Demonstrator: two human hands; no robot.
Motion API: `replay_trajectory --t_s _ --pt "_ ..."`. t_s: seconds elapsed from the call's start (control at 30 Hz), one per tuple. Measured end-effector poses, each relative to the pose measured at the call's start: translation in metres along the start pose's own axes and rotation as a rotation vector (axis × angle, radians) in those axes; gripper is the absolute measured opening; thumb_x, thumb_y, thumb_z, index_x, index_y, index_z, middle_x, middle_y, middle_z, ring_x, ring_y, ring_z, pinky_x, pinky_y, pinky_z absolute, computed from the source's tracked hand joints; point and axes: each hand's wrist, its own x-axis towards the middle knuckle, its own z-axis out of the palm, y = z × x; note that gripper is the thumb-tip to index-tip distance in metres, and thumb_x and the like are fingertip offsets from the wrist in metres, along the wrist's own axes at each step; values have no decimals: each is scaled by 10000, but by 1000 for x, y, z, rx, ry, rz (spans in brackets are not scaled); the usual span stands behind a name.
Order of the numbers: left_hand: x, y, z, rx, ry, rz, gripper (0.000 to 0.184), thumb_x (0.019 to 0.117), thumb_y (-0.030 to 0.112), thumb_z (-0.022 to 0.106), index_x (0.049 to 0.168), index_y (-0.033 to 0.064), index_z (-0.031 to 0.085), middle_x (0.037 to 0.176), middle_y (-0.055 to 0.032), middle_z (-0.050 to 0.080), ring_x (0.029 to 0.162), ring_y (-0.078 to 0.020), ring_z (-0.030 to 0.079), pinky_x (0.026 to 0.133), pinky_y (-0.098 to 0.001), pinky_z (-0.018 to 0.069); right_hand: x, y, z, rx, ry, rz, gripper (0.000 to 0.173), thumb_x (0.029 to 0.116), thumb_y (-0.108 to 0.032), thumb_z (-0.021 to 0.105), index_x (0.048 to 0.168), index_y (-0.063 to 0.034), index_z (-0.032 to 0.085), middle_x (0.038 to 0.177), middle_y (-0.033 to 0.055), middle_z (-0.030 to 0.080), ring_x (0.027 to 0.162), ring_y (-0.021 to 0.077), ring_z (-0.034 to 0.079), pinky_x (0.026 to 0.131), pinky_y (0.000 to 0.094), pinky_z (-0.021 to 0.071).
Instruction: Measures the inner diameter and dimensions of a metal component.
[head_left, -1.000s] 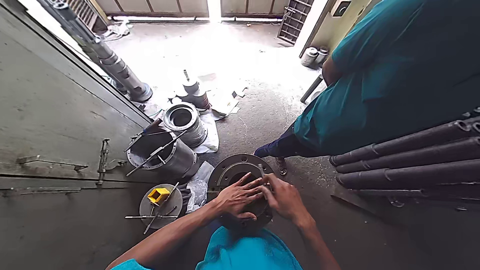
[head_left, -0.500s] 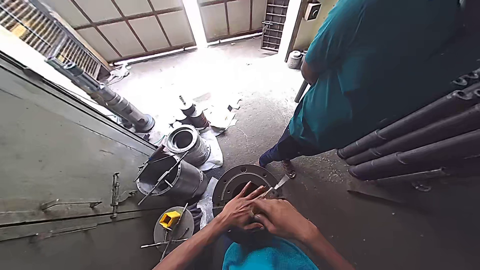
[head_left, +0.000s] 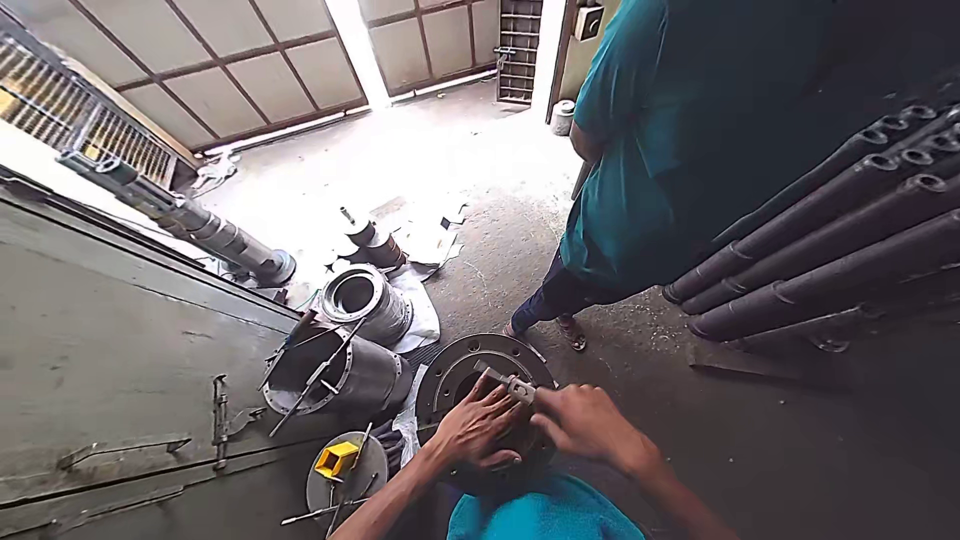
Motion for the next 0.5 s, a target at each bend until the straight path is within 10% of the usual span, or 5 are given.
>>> replay_trajectory --t_s 0.13,0.27,0.37,0.5 --pt "2 2 -4 7 -20 -5 863 958 730 412 1569 120 419 1670 -41 339 1589 -229 161 1250 -659 22 27 -5 -10 66 189 113 396 1029 -431 526 1266 -132 632 1031 172 722 969 403 708 791 629 545" --pt "-1 4 -6 15 44 15 750 965 728 396 1393 153 616 1510 -69 557 1505 -262 378 1253 -626 122 34 -24 14 151 74 -212 395 1018 -374 580 1312 -110 595 1170 144 693 1063 349 690 855 602 542" --pt "0 1 -4 -33 40 24 805 964 730 403 1524 157 480 1596 -37 463 1571 -229 231 1264 -637 39 21 11 27 256 85 -472 311 1005 -260 625 1264 -90 645 1395 72 634 1190 249 665 980 529 544" --pt "0 1 0 -39 34 16 856 958 753 374 1553 143 451 1637 -37 401 1581 -229 195 1258 -644 40 8 24 24 192 294 -335 299 957 -279 675 1232 -162 677 1235 36 712 1064 244 709 861 514 586"
